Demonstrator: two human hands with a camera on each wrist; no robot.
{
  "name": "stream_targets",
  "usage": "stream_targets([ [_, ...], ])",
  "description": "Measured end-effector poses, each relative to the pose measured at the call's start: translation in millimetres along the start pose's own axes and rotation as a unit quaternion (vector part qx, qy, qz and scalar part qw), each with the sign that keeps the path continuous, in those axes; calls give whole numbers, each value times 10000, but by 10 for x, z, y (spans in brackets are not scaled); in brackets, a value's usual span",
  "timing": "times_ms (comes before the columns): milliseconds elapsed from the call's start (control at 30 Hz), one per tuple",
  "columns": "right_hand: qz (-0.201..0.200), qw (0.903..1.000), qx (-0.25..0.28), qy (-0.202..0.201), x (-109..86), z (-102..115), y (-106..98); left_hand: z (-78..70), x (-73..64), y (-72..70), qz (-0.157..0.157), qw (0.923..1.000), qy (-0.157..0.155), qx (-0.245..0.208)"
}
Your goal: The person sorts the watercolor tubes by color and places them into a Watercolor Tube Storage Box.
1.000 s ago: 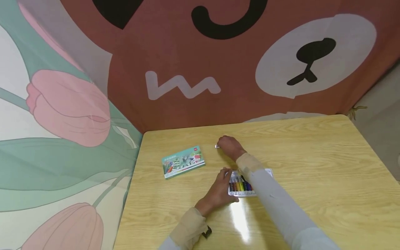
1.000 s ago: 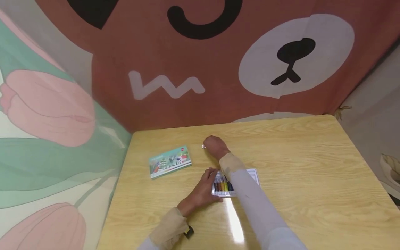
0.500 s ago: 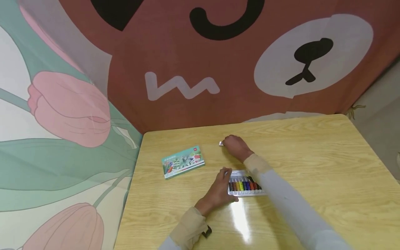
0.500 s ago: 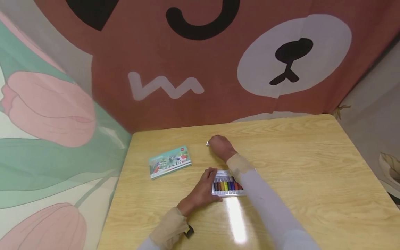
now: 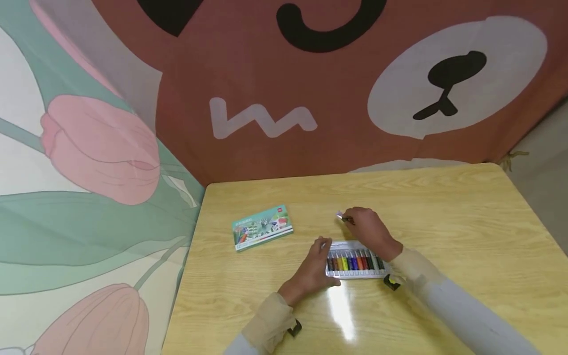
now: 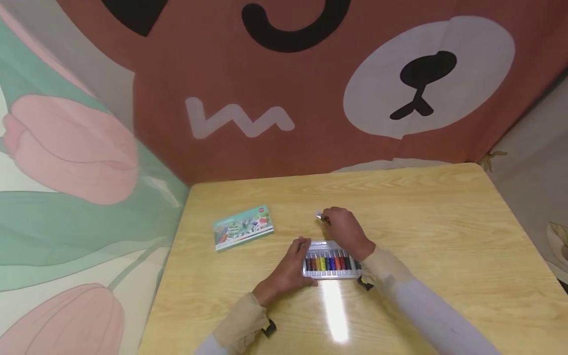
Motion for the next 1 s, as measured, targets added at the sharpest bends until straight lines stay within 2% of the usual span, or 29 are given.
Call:
stream_targets([
  [200,84,9969,456,628,-471,-45,-153,-3,-2,-25,8,10000,-98,-6],
  [433,49,9907,602,1222,-798,-68,-177,-11,4,-17,-50,10000,-44,-37],
  [667,-157,9886,333,1461,-974,-84,-128,-20,30,-12,12,9999,-97,-117],
  [1000,-488,9888,-243,1387,-1097,-82,-24,-28,5,-13,28,9998,-68,-179],
])
Point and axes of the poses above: each hand's wrist, its own x-axis towards the middle knuckle, its own y-axis out of the palm, z = x × y, the point moved 1 cm from there along x, towards the middle knuckle, and after that the axes turned 3 degrees about y, right-handed, at the moved point
